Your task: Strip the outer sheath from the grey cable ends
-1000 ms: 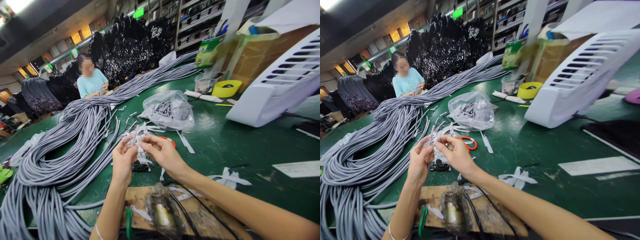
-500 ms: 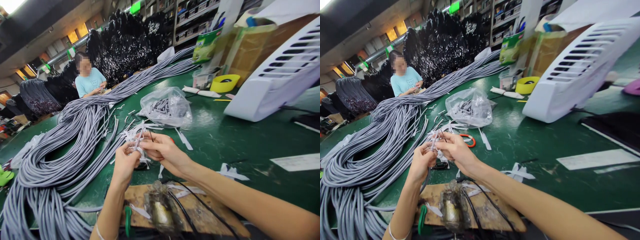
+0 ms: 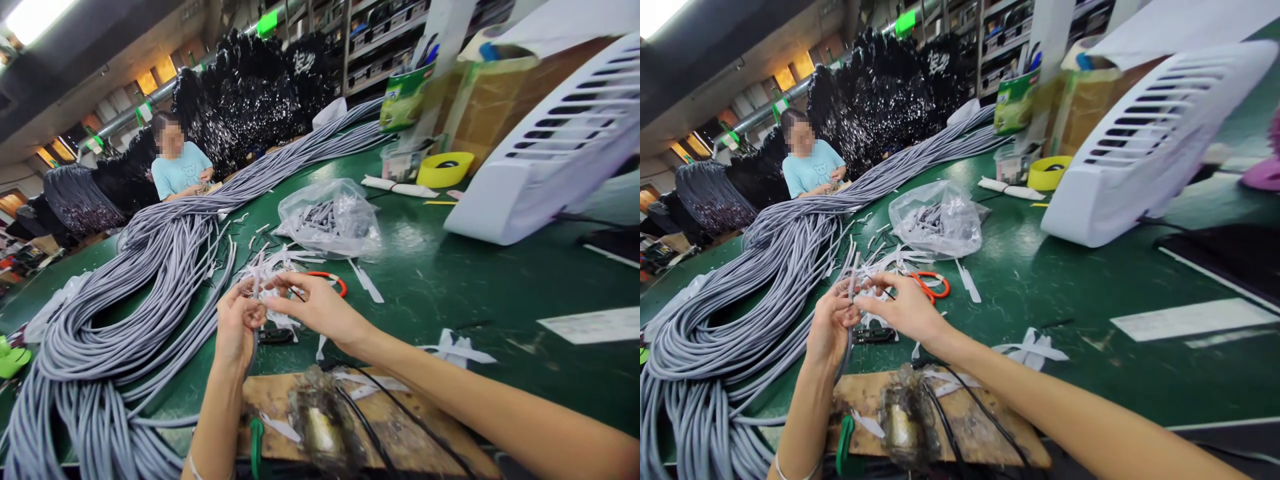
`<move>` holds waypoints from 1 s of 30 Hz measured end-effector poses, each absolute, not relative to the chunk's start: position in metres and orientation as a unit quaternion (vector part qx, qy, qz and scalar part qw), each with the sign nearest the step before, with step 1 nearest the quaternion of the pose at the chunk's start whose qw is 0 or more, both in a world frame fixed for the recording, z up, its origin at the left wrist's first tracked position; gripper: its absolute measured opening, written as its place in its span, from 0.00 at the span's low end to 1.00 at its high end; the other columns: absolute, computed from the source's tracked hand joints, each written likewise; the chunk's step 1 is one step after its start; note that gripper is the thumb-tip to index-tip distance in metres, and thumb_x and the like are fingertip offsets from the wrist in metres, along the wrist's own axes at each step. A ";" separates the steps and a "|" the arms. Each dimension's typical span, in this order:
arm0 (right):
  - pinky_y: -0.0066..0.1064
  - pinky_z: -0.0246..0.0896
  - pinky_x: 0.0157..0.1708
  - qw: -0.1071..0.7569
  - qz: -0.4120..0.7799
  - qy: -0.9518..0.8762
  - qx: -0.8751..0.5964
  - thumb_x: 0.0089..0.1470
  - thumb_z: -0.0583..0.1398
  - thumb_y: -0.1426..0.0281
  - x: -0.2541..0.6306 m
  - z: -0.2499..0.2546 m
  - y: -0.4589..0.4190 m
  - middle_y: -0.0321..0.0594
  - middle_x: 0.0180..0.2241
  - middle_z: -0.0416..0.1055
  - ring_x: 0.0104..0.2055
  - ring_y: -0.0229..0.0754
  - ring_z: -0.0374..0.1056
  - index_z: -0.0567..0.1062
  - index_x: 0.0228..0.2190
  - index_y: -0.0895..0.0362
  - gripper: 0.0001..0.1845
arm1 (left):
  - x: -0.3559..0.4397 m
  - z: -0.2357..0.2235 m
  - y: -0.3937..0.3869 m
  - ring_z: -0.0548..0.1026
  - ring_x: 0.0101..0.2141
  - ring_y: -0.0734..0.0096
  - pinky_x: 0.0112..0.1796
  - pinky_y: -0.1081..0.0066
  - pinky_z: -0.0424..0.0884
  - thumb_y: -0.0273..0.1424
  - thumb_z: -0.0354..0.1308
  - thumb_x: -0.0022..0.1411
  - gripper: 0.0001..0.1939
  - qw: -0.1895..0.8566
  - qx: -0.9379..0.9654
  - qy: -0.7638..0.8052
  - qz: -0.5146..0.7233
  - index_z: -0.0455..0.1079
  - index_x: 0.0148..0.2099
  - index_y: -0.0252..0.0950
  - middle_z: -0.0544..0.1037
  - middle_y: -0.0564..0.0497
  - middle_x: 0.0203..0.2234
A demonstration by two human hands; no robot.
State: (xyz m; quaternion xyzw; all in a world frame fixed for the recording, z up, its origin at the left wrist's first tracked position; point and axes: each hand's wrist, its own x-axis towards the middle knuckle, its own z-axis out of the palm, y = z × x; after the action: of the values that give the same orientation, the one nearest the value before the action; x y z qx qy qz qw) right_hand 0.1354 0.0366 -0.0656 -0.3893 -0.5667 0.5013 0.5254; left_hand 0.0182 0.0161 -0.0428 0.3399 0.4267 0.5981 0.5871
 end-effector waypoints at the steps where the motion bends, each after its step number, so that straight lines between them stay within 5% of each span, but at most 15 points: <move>1: 0.30 0.58 0.30 0.516 0.515 -0.573 -0.374 0.34 0.62 0.64 0.135 -0.066 0.036 0.36 0.25 0.69 0.29 0.38 0.63 0.73 0.26 0.59 0.14 | 0.019 -0.043 0.015 0.56 0.14 0.87 0.16 0.81 0.45 0.23 0.55 0.33 0.15 0.590 0.346 0.425 0.593 0.68 0.31 0.29 0.67 0.55 0.18; 7: 0.30 0.59 0.31 0.557 0.507 -0.545 -0.368 0.39 0.60 0.64 0.131 -0.070 0.035 0.36 0.23 0.69 0.28 0.37 0.63 0.72 0.21 0.59 0.10 | 0.023 -0.045 0.014 0.54 0.14 0.87 0.17 0.79 0.44 0.22 0.54 0.34 0.16 0.592 0.362 0.428 0.579 0.69 0.32 0.29 0.68 0.55 0.19; 13: 0.25 0.47 0.17 0.561 0.548 -0.519 -0.339 0.42 0.59 0.60 0.127 -0.074 0.032 0.31 0.17 0.59 0.20 0.32 0.55 0.68 0.22 0.57 0.13 | 0.020 -0.048 0.017 0.55 0.15 0.87 0.16 0.80 0.45 0.25 0.58 0.36 0.07 0.597 0.335 0.422 0.594 0.66 0.24 0.28 0.67 0.53 0.19; 19: 0.23 0.34 0.12 0.541 0.633 -0.449 -0.325 0.35 0.63 0.56 0.127 -0.068 0.029 0.23 0.13 0.51 0.13 0.26 0.43 0.64 0.21 0.57 0.20 | 0.016 -0.046 0.019 0.55 0.14 0.89 0.14 0.83 0.45 0.27 0.60 0.35 0.09 0.640 0.286 0.427 0.572 0.63 0.19 0.29 0.67 0.53 0.18; 30: 0.21 0.29 0.12 0.571 0.670 -0.351 -0.319 0.28 0.67 0.59 0.140 -0.053 0.042 0.21 0.08 0.52 0.10 0.23 0.40 0.63 0.23 0.57 0.22 | 0.019 -0.041 0.011 0.52 0.14 0.93 0.14 0.86 0.42 0.27 0.65 0.37 0.11 0.672 0.312 0.357 0.568 0.69 0.23 0.25 0.69 0.51 0.20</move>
State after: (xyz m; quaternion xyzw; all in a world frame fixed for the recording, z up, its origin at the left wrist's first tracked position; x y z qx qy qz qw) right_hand 0.1403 0.0415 -0.0534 -0.3193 -0.3510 0.6701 0.5707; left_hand 0.0186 0.0108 -0.0412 0.3119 0.3574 0.5681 0.6725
